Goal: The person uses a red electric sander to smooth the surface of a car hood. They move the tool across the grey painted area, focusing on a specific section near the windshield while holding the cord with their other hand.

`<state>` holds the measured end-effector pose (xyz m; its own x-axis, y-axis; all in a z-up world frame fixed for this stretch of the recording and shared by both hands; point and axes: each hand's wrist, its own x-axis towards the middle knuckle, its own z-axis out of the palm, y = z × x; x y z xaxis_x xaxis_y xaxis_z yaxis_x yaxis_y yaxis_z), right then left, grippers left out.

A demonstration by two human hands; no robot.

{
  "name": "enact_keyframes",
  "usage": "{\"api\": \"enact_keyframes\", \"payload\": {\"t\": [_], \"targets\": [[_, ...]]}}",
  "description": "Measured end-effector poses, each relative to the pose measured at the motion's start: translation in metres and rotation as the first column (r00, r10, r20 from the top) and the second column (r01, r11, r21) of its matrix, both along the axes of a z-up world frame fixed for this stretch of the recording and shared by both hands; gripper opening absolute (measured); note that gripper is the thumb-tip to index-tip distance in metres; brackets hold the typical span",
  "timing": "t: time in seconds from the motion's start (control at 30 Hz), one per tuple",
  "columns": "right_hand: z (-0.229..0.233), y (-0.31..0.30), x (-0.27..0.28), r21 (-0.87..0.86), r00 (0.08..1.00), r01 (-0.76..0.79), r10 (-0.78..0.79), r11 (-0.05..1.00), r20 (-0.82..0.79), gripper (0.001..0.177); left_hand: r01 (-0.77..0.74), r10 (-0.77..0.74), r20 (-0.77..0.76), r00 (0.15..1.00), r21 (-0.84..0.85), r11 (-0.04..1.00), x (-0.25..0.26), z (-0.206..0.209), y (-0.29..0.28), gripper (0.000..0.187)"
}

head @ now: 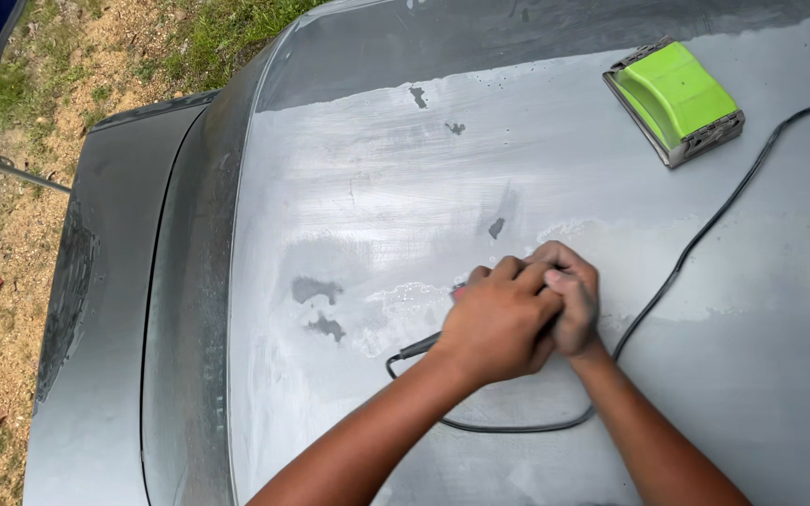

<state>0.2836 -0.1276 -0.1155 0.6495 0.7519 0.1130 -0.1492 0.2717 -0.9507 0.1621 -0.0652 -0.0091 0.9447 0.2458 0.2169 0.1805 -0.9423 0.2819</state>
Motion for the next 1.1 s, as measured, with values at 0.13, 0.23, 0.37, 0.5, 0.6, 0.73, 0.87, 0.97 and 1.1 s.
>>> {"api": "enact_keyframes", "payload": {"t": [0.13,0.23,0.37,0.5,0.6,0.73,0.87,0.97,1.1], "targets": [[0.000,-0.068,0.096,-0.062,0.996,0.041,-0.036,0.997,0.080,0.039,0.003,-0.001,0.099,0.995,-0.018,1.000,0.092,-0.018,-0.059,0.044],[0.030,-0.102,0.145,-0.107,1.000,-0.009,0.012,0.994,0.025,0.032,-0.009,0.012,0.031,0.999,-0.114,0.993,0.157,-0.030,-0.101,0.042],[0.042,-0.110,0.190,-0.089,0.995,-0.094,0.091,0.992,-0.029,0.030,-0.131,0.157,0.120,0.980,-0.196,0.972,0.203,-0.031,-0.126,0.044],[0.052,-0.077,0.153,-0.103,0.993,-0.119,0.121,0.988,0.014,0.030,-0.127,0.156,0.123,0.980,-0.215,0.968,0.169,-0.029,-0.094,0.044],[0.044,-0.040,0.103,-0.078,0.995,-0.094,0.095,0.992,0.005,0.029,-0.113,0.122,0.032,0.992,-0.190,0.975,0.112,-0.019,-0.051,0.052],[-0.003,0.010,0.042,0.049,0.992,-0.121,0.119,0.991,0.051,0.032,-0.104,0.118,0.117,0.986,-0.125,0.987,0.021,-0.011,-0.004,0.045],[0.004,0.047,-0.051,0.056,0.991,-0.073,0.066,0.996,0.117,0.029,-0.066,0.059,-0.047,0.997,-0.159,0.985,-0.064,0.010,0.036,0.036],[0.020,0.073,-0.123,0.092,0.995,-0.081,0.076,0.992,0.059,0.026,-0.096,0.083,-0.086,0.993,-0.158,0.983,-0.126,0.015,0.059,0.026],[0.047,0.090,-0.191,0.077,0.994,-0.098,0.093,0.992,0.063,0.027,-0.077,0.071,-0.120,0.990,-0.047,0.996,-0.189,0.001,0.089,0.025]]}}
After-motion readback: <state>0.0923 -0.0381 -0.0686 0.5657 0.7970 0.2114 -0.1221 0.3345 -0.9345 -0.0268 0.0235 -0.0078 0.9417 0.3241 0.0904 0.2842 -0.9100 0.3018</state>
